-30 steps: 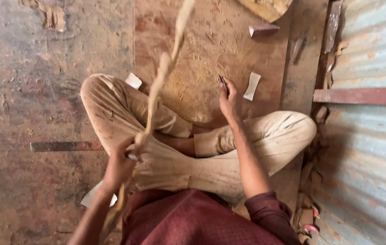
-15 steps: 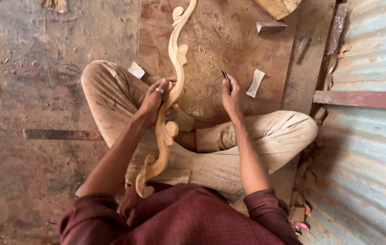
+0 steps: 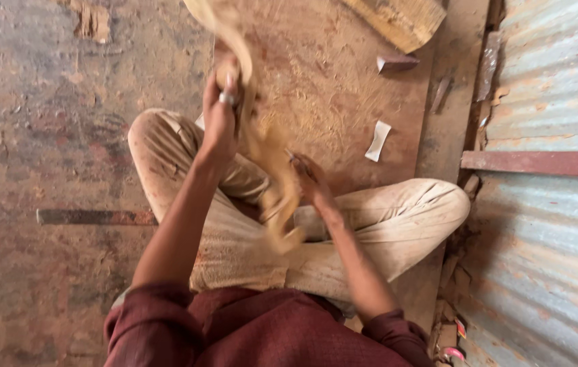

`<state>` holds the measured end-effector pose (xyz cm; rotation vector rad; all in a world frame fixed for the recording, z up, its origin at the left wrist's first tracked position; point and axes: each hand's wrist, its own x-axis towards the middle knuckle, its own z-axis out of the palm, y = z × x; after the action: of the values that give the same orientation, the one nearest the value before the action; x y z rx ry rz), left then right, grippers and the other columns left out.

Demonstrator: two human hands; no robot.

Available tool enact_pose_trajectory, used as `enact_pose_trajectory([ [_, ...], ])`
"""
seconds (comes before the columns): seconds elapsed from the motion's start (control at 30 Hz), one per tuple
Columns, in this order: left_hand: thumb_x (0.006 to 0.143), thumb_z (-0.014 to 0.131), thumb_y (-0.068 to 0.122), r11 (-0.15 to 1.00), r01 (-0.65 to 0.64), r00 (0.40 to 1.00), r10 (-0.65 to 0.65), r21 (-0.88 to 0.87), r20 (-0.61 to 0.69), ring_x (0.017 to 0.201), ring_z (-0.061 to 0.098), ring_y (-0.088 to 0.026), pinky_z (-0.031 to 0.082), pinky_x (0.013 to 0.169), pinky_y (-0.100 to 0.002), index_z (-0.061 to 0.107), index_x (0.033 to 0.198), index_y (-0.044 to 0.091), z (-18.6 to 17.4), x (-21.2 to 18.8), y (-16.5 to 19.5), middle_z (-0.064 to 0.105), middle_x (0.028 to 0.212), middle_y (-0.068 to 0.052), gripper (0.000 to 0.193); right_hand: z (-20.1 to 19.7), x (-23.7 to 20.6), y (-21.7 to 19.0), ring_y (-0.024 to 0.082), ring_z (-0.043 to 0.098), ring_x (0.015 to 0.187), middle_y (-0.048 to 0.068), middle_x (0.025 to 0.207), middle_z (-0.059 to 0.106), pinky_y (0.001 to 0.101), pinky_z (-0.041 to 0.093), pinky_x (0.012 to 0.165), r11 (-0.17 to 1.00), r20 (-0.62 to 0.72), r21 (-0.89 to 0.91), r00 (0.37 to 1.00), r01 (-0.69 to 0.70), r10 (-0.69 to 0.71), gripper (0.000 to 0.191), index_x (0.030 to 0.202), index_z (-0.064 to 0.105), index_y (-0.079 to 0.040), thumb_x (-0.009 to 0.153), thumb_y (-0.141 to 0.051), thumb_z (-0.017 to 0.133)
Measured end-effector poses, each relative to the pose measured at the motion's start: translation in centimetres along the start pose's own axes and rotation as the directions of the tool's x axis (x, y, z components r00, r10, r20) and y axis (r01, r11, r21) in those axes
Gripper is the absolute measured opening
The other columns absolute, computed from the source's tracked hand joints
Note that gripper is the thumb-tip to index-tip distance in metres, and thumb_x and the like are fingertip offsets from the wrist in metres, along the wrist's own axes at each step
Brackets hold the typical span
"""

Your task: The person sits cross-legged on the floor and carves a decorative wooden piece using a small hand tool. They hold the piece with one hand and carefully shape its curves and details with the other, occasionally repositioning the wood to access different areas.

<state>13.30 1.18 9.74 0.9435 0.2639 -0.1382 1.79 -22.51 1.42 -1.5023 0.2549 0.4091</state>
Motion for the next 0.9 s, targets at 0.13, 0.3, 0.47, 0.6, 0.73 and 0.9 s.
enact_pose_trajectory([
  [0.13,0.110,0.035,0.012,0.980,0.048,0.998,-0.040,-0.194,0.045,0.102,0.076,-0.027,0.062,0.081,-0.045,0.041,0.148,0.015,-0.8,4.0,-1.4,0.068,0.126,-0.014,0.039,1.4,-2.5,2.9,0.006,0.043,0.058,-0.007,0.070,0.046,0.0232,0.036,0.052,0.881,0.102,0.398,0.967,-0.256,0.234,0.032,0.098,0.059,-0.012,0.107,-0.041,0.051],
  [0.3,0.111,0.038,0.009,0.963,0.137,0.989,-0.146,-0.231,-0.024,0.100,0.075,-0.028,0.066,0.088,-0.047,0.047,0.148,0.012,-3.6,7.6,-4.7,0.070,0.118,-0.018,0.038,-0.3,-2.5,4.7,0.006,0.039,0.060,-0.007,0.072,0.043,0.0227,0.032,0.054,0.636,0.085,0.704,0.927,-0.316,0.366,0.006,0.104,0.059,-0.018,0.106,-0.022,0.055],
  [0.47,0.107,0.052,0.015,0.992,0.128,0.990,-0.127,-0.020,0.053,0.089,0.071,-0.018,0.065,0.082,-0.039,0.054,0.142,0.016,-5.7,7.7,-5.9,0.071,0.108,-0.008,0.036,-1.1,-1.8,4.4,0.004,0.036,0.058,-0.008,0.067,0.036,0.0208,0.031,0.055,0.546,0.159,0.774,0.933,-0.321,0.323,0.032,0.129,0.064,-0.006,0.104,-0.025,0.058],
  [0.6,0.109,0.057,0.028,0.987,0.158,0.987,-0.158,0.023,0.024,0.080,0.068,-0.015,0.062,0.075,-0.035,0.064,0.131,0.010,-6.0,7.4,-6.1,0.070,0.097,-0.004,0.029,-0.8,-2.0,4.0,0.005,0.034,0.055,-0.008,0.065,0.034,0.0211,0.031,0.053,0.519,0.123,0.792,0.916,-0.323,0.383,0.037,0.131,0.063,-0.005,0.103,-0.029,0.058],
  [0.73,0.108,0.059,0.029,0.989,0.146,0.989,-0.146,0.026,0.023,0.079,0.069,-0.013,0.062,0.075,-0.033,0.065,0.126,0.011,-5.9,7.2,-6.2,0.070,0.092,-0.002,0.027,-0.7,-2.0,3.9,0.004,0.034,0.057,-0.008,0.067,0.034,0.0205,0.031,0.054,0.542,0.121,0.777,0.922,-0.319,0.368,0.036,0.133,0.062,-0.005,0.104,-0.027,0.059],
  [0.9,0.107,0.060,0.030,0.988,0.150,0.989,-0.151,0.026,0.008,0.079,0.070,-0.012,0.061,0.076,-0.033,0.066,0.123,0.010,-6.3,7.3,-6.6,0.071,0.092,-0.002,0.027,-0.8,-1.8,4.4,0.004,0.034,0.057,-0.008,0.068,0.035,0.0207,0.031,0.054,0.540,0.124,0.777,0.920,-0.323,0.372,0.037,0.134,0.062,-0.005,0.103,-0.027,0.058],
])
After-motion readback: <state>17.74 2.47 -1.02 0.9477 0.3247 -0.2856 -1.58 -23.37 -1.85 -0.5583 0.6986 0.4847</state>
